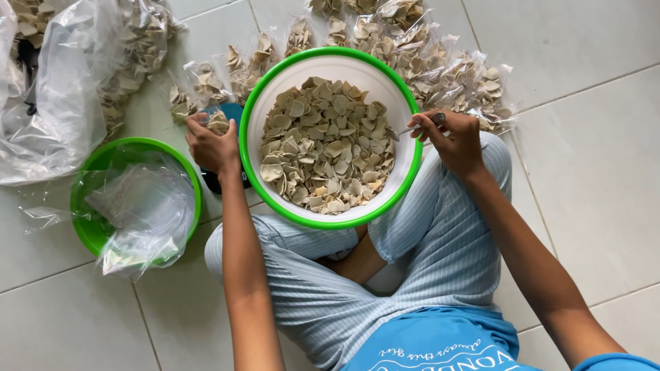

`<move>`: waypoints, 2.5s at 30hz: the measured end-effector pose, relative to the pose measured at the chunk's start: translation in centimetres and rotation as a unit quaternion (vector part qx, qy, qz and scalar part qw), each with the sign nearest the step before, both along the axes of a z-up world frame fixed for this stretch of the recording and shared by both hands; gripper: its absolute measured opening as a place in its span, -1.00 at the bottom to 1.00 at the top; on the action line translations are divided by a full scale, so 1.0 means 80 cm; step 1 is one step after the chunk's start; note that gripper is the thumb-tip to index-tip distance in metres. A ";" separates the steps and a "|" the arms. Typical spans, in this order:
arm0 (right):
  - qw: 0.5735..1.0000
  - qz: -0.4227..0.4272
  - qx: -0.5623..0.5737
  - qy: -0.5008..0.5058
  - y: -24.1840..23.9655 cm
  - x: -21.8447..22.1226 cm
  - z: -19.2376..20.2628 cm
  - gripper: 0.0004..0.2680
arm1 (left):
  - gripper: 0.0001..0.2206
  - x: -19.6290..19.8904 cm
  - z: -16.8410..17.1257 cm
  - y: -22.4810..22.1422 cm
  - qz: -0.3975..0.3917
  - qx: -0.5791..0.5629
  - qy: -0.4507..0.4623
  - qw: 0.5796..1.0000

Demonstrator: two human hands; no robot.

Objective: Scoop dried food items into small plastic bags and weigh them on a digital scale.

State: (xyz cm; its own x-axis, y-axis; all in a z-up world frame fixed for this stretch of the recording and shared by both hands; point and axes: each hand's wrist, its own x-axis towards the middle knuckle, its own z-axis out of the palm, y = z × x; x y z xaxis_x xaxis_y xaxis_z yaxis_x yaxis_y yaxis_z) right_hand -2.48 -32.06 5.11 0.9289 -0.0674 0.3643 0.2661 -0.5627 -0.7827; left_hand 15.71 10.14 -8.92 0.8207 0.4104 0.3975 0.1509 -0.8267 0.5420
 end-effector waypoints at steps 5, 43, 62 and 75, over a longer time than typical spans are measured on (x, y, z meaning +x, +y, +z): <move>1.000 0.003 -0.010 -0.001 0.002 0.000 -0.002 -0.88 | -0.34 0.008 -0.025 0.008 0.029 0.019 0.028 0.999; 0.999 -0.007 -0.027 -0.023 0.006 -0.003 -0.005 -0.86 | -0.57 -0.008 0.007 0.032 -0.034 0.008 -0.032 0.999; 0.963 0.236 -0.111 0.071 0.059 0.123 -0.032 -0.61 | -0.82 0.111 0.126 -0.115 -0.135 0.027 -0.182 0.974; 0.971 0.152 -0.158 0.095 0.086 0.166 -0.061 -0.62 | -0.83 0.307 0.016 -0.266 -0.186 0.107 -0.076 0.974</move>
